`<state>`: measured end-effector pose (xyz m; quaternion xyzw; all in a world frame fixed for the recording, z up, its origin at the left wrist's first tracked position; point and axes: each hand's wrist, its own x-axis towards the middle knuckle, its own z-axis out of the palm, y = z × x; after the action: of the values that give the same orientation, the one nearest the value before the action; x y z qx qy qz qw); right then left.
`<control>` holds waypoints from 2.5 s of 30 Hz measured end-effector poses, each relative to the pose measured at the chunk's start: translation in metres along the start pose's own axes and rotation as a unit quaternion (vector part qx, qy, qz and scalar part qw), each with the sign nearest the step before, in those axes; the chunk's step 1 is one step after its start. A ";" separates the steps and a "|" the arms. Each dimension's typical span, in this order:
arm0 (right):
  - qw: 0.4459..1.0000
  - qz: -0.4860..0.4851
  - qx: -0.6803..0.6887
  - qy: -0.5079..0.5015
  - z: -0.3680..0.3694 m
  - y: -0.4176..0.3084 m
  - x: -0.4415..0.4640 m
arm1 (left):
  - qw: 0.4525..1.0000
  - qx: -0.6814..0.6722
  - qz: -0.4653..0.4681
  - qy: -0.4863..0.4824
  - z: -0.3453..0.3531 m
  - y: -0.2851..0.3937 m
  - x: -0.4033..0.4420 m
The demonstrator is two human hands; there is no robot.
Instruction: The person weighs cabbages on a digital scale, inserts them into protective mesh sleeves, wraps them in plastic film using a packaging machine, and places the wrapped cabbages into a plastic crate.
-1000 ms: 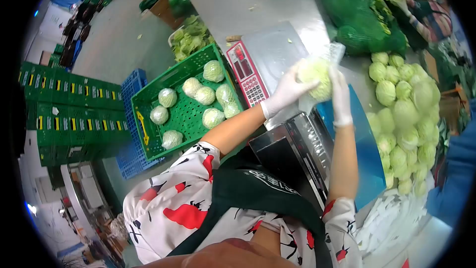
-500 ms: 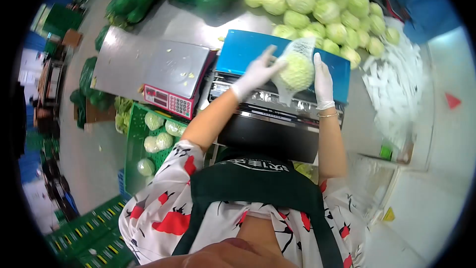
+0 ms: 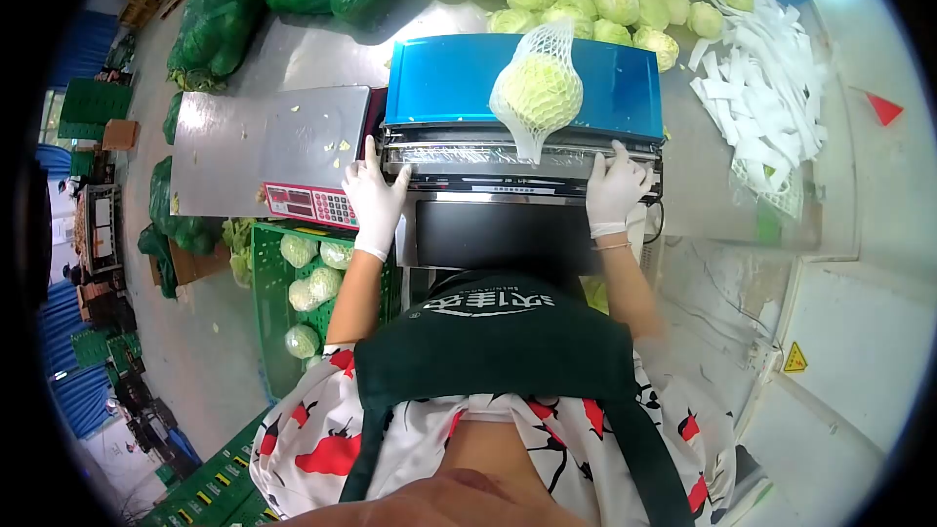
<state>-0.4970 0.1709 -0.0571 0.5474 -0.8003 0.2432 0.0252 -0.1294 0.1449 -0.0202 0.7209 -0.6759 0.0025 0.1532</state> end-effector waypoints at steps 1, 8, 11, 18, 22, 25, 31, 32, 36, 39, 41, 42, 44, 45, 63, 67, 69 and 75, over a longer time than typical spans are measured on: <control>1.000 0.001 0.015 -0.006 -0.002 0.002 0.001 | 1.000 0.014 0.008 0.011 -0.001 0.002 -0.005; 0.987 0.028 0.136 -0.080 -0.006 0.009 0.009 | 0.999 -0.009 0.032 0.008 0.009 0.017 0.001; 0.928 0.076 0.324 -0.167 -0.029 0.004 0.019 | 0.968 -0.241 -0.013 -0.063 0.034 0.011 0.016; 0.833 -0.060 0.407 -0.370 -0.194 -0.015 0.020 | 0.787 -0.529 0.082 -0.306 -0.101 0.006 0.009; 0.684 -0.246 0.600 -0.334 -0.216 0.015 0.075 | 0.605 -0.734 0.083 -0.298 -0.122 0.026 0.036; 0.833 -0.160 0.484 -0.213 -0.190 -0.054 0.129 | 0.777 -0.590 0.163 -0.147 -0.098 0.083 0.108; 0.842 -0.260 0.302 -0.363 -0.023 -0.065 0.158 | 0.841 -0.341 0.308 -0.286 0.013 0.135 0.148; 0.851 -0.268 0.294 -0.342 -0.023 -0.066 0.161 | 0.826 -0.394 0.297 -0.273 0.021 0.134 0.151; 0.841 -0.153 0.379 -0.356 -0.021 -0.071 0.142 | 0.727 -0.576 0.165 -0.336 0.034 0.119 0.137; 0.696 0.053 0.587 -0.410 -0.056 -0.090 0.107 | 0.613 -0.642 -0.042 -0.459 -0.035 0.122 0.102; 0.666 0.116 0.543 -0.499 -0.090 -0.080 0.081 | 0.602 -0.603 -0.020 -0.523 -0.062 0.113 0.074; 0.655 0.151 0.497 -0.549 -0.118 -0.076 0.066 | 0.578 -0.576 -0.033 -0.577 -0.076 0.108 0.055; 0.666 0.162 0.433 -0.586 -0.144 -0.056 0.017 | 0.535 -0.544 -0.050 -0.644 -0.090 0.098 0.012; 0.646 0.173 0.452 -0.591 -0.144 -0.050 -0.005 | 0.519 -0.541 -0.054 -0.660 -0.091 0.095 -0.012; 0.805 0.175 0.368 -0.432 -0.102 0.026 -0.112 | 0.865 -0.426 0.072 -0.256 -0.029 0.018 -0.148; 0.742 0.297 0.502 -0.330 -0.115 0.022 -0.091 | 0.733 -0.604 -0.182 -0.256 -0.058 0.028 -0.127; 0.771 0.310 0.404 -0.384 -0.106 0.049 -0.104 | 0.690 -0.624 -0.207 -0.302 -0.044 0.016 -0.132; 0.782 0.129 0.045 -0.608 -0.007 0.062 -0.189 | 0.707 -0.430 -0.144 -0.543 0.079 0.023 -0.208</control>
<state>-0.4777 0.3547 -0.1312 0.4738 -0.7013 -0.1034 -0.5224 -0.1856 0.3291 -0.1343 0.5422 -0.4582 -0.7024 0.0518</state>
